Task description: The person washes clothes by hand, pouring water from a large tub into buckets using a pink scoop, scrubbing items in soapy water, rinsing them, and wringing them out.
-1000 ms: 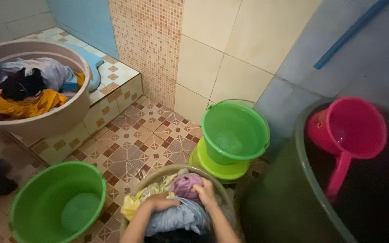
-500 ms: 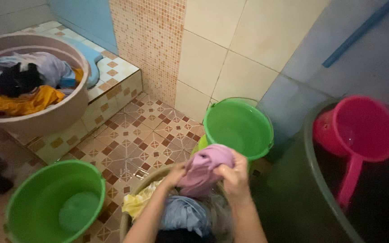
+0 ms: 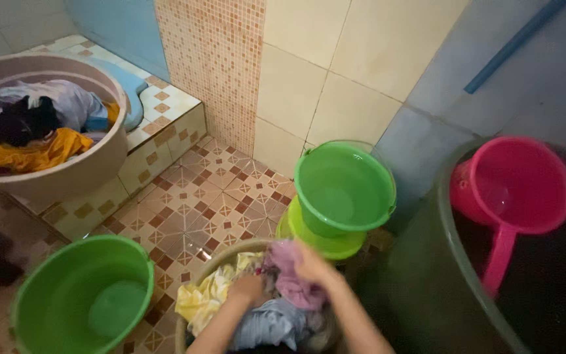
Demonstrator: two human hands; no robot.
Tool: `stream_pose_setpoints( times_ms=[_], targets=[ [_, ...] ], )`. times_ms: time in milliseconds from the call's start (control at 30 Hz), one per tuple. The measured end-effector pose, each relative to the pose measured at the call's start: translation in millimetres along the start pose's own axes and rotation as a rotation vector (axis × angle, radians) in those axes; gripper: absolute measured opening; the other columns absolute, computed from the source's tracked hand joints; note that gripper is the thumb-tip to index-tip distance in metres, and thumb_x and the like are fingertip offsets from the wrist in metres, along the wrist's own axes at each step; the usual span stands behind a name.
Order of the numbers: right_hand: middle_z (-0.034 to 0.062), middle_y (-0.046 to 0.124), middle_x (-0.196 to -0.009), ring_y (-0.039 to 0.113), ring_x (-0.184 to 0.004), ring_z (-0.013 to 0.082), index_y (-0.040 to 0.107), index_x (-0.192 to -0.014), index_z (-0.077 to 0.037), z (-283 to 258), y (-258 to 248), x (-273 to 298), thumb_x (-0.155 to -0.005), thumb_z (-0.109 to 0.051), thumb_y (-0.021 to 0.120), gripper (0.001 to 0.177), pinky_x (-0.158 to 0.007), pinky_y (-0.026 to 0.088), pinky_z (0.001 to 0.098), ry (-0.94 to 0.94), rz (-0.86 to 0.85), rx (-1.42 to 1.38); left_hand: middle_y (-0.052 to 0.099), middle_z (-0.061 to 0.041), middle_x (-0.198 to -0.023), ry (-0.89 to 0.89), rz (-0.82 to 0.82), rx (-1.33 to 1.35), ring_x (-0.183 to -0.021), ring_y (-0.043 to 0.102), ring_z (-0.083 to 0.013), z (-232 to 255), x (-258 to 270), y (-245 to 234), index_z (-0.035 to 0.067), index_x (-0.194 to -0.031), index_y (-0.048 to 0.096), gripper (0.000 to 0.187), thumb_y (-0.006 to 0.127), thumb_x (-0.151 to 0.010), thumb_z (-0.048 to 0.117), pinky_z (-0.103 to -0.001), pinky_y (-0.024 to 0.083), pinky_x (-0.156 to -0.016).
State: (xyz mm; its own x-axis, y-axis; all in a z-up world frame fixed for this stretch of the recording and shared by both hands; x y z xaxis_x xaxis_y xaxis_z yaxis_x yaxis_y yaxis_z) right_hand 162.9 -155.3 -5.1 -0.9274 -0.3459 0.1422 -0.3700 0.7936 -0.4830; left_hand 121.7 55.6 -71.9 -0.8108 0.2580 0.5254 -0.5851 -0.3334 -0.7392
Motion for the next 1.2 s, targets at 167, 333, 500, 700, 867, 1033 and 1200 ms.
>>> stream_pose_setpoints(
  times_ms=[167, 333, 500, 700, 867, 1033, 1200],
  targets=[
    [0.0163, 0.071, -0.108, 0.068, -0.096, 0.0242, 0.064, -0.121, 0.008, 97, 71, -35, -0.074, -0.006, 0.075, 0.05, -0.088, 0.055, 0.0366, 0.126, -0.288, 0.458, 0.069, -0.023, -0.12, 0.147, -0.097, -0.142, -0.114, 0.067, -0.04, -10, 10, -22, 0.012, -0.115, 0.074, 0.062, 0.065, -0.082, 0.064, -0.048, 0.053, -0.099],
    [0.0161, 0.071, -0.103, 0.067, -0.091, 0.0238, 0.065, -0.116, 0.006, 112, 90, -63, -0.075, -0.009, 0.074, 0.045, -0.084, 0.054, 0.0373, 0.223, -0.416, 0.636, 0.069, -0.024, -0.119, 0.131, -0.164, -0.191, -0.113, 0.067, -0.0401, -18, -7, -10, 0.007, -0.109, 0.077, 0.059, 0.069, -0.08, 0.058, -0.048, 0.054, -0.098],
    [0.0158, 0.071, -0.098, 0.067, -0.086, 0.0235, 0.067, -0.112, 0.003, 99, 108, -102, -0.075, -0.011, 0.073, 0.04, -0.079, 0.054, 0.0379, 0.242, -0.372, 0.673, 0.071, -0.021, -0.114, 0.081, 0.084, -0.046, -0.107, 0.069, -0.0413, -26, -38, 25, 0.011, -0.107, 0.075, 0.042, 0.062, -0.09, 0.047, -0.053, 0.055, -0.09],
    [0.0155, 0.071, -0.092, 0.066, -0.081, 0.0231, 0.068, -0.107, 0.0, 103, 113, -105, -0.076, -0.014, 0.071, 0.034, -0.074, 0.054, 0.0387, 0.209, -0.189, 0.596, 0.064, -0.019, -0.125, 0.366, 0.514, -0.464, -0.116, 0.061, -0.0435, 3, -18, 17, 0.009, -0.118, 0.064, 0.053, 0.067, -0.084, 0.049, -0.06, 0.048, -0.094],
    [0.0153, 0.071, -0.087, 0.065, -0.076, 0.0228, 0.069, -0.102, -0.003, 82, 78, -79, -0.077, -0.017, 0.07, 0.029, -0.07, 0.053, 0.0393, 0.013, 0.017, 0.457, 0.062, -0.02, -0.134, 0.014, 0.029, -0.156, -0.123, 0.06, -0.0414, -13, -8, -22, 0.012, -0.143, 0.048, 0.077, 0.063, -0.089, 0.064, -0.056, 0.047, -0.099],
    [0.015, 0.071, -0.082, 0.065, -0.071, 0.0225, 0.071, -0.098, -0.006, -35, 9, -40, -0.078, -0.02, 0.069, 0.024, -0.065, 0.053, 0.04, -0.152, 0.193, 0.288, 0.066, -0.013, -0.13, 0.013, -0.008, -0.087, -0.122, 0.063, -0.0356, -26, -16, -8, 0.028, -0.136, 0.057, 0.054, 0.06, -0.087, 0.05, -0.051, 0.051, -0.1],
    [0.0056, 0.068, -0.069, 0.059, -0.066, 0.0086, 0.065, -0.088, -0.001, -174, -57, 15, -0.07, -0.013, 0.073, 0.023, -0.058, 0.052, 0.0298, -0.332, 0.296, 0.15, 0.063, -0.015, -0.13, 0.075, 0.126, -0.198, -0.119, 0.063, -0.0375, -30, -27, 14, 0.024, -0.135, 0.056, 0.047, 0.057, -0.093, 0.044, -0.055, 0.051, -0.097]
  ],
)
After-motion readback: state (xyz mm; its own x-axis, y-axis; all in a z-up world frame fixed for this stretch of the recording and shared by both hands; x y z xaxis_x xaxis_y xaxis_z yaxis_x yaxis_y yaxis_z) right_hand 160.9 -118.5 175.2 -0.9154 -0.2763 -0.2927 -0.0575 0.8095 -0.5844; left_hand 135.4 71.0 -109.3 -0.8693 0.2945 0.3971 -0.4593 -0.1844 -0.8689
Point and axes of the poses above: each hand's wrist, its own x-axis away from the middle knuckle, its own y-axis out of the palm, z = x × y, the point moved 2 cm from there along -x, towards the middle knuckle
